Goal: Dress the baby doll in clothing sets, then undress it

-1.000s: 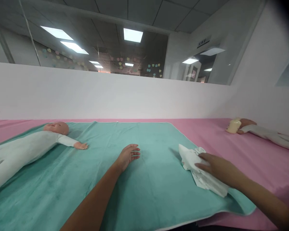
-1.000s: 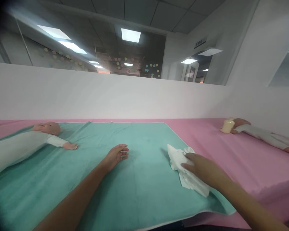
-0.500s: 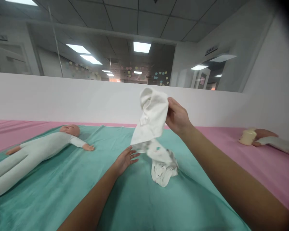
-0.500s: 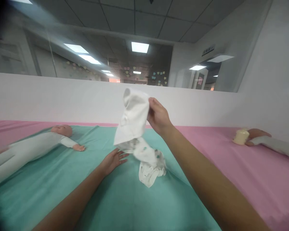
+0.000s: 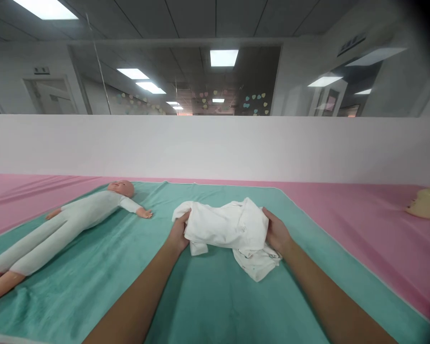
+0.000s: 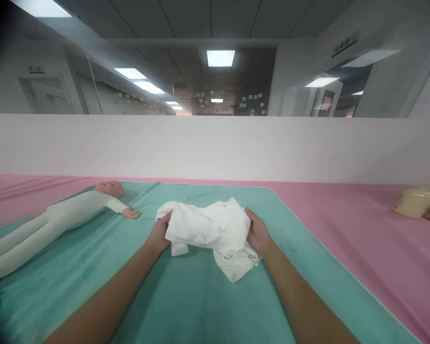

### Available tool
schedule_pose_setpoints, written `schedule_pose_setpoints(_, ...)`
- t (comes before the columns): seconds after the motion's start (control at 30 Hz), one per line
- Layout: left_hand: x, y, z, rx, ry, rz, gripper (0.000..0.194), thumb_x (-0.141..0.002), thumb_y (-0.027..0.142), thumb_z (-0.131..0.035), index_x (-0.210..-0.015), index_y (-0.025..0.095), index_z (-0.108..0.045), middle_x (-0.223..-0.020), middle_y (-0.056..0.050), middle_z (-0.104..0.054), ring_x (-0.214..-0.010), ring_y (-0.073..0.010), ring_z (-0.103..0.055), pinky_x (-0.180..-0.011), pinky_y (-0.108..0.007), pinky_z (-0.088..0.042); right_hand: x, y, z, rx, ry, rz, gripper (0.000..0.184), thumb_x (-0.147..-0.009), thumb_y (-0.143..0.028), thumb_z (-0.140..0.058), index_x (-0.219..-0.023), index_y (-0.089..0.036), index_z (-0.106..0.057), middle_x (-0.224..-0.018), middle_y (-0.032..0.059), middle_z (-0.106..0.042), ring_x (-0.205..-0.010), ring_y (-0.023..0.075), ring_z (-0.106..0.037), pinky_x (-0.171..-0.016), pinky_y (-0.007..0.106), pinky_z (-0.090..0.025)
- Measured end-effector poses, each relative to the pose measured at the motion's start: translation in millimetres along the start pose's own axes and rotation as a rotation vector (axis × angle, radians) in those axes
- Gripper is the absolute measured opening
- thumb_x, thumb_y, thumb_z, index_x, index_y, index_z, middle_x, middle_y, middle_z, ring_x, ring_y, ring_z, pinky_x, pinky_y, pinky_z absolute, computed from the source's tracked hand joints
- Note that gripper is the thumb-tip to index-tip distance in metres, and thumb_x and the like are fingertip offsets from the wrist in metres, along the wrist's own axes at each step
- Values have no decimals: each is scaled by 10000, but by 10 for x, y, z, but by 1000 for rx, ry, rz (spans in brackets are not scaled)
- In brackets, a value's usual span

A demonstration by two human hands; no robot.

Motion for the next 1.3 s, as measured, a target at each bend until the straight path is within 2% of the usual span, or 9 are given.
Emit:
schedule_pose_setpoints(0.1, -18, 107, 108, 13, 78, -66, 161, -739, 179, -623, -896, 143, -637, -750, -28, -702, -802, -209, -670, -752, -303, -543, 58, -212, -113, 54, -67, 115, 294, -721, -385, -633, -948, -206, -578, -922, 31, -653, -818, 180, -606, -738, 300, -474)
schedule_pose_setpoints(0.23, -43, 251, 322, 16, 175, -125, 176, -718, 106, -584, -881, 116, -650, -750, -38, -701, -735, -199, -670, -720, -301, -552, 212, -258, -451, 298, -315, 164, 430, -707, -307, -635, -1119, -224, -547, -1123, 62, -594, -1007, 209, -560, -846, 326, -440)
schedule_pose_setpoints(0.4, -40, 476, 690, 72, 370, -338, 277, -685, 14, -523, -900, 127, -655, -833, -32, -697, -736, -173, -660, -684, -270, -555, 345, -96, -575, 923, -407, 153, 715, -713, -469, -641, -1342, -252, -379, -1353, 87, -422, -1206, 283, -404, -989, 437, -328)
schedule_pose_setpoints(0.57, -4, 548, 760, 111, 403, -425, 291, -659, 12, -530, -886, 148, -652, -854, -27, -684, -743, -172, -649, -675, -273, -551, 385, 8, -577, 1210, -431, 120, 1006, -567, -563, -725, -1401, -251, -257, -1379, 107, -367, -1228, 311, -360, -984, 448, -327)
schedule_pose_setpoints(0.73, 81, 612, 838, 201, 478, -482, 238, -672, 59, -528, -854, 173, -630, -835, -15, -673, -757, -183, -642, -675, -283, -546, 432, -49, -672, 1052, -424, 123, 715, -604, -465, -730, -1238, -256, -474, -1198, 64, -543, -1028, 250, -529, -875, 383, -420)
schedule_pose_setpoints(0.87, 118, 617, 840, 238, 497, -451, 206, -690, 93, -527, -854, 178, -618, -817, -20, -673, -753, -184, -644, -676, -280, -542, 308, -281, -463, 697, -228, 129, 553, -628, -471, -712, -1100, -221, -567, -968, 36, -626, -833, 200, -589, -717, 316, -474)
schedule_pose_setpoints(1.07, 69, 591, 675, 202, 352, -407, 173, -689, 83, -530, -817, 169, -611, -813, -11, -677, -750, -171, -647, -721, -288, -540, 142, -762, 630, 288, 419, 254, 561, -637, -511, -674, -1065, -168, -555, -809, 31, -594, -649, 165, -570, -590, 301, -467)
schedule_pose_setpoints(1.2, 68, 546, 710, -38, 471, -397, 120, -690, 164, -615, -809, 159, -617, -816, -19, -671, -782, -183, -641, -735, -286, -528, 384, -1087, 1107, 842, 887, 334, 491, -708, -453, -578, -1110, -173, -541, -901, 83, -577, -729, 219, -562, -654, 381, -454)
schedule_pose_setpoints(1.3, 122, 591, 700, -347, 570, -450, 228, -657, 245, -699, -857, 156, -635, -907, -43, -675, -859, -201, -628, -755, -281, -505, 388, -1090, 850, 1355, 826, 389, 383, -713, -270, -539, -1089, -212, -588, -1094, 128, -534, -971, 314, -511, -813, 485, -389)
Point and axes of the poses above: each hand's wrist, its own x-axis away from the middle knuckle, its own z-axis out of the back of the hand, y = z × x, the point moved 8 cm from there along -x, towards the middle knuckle
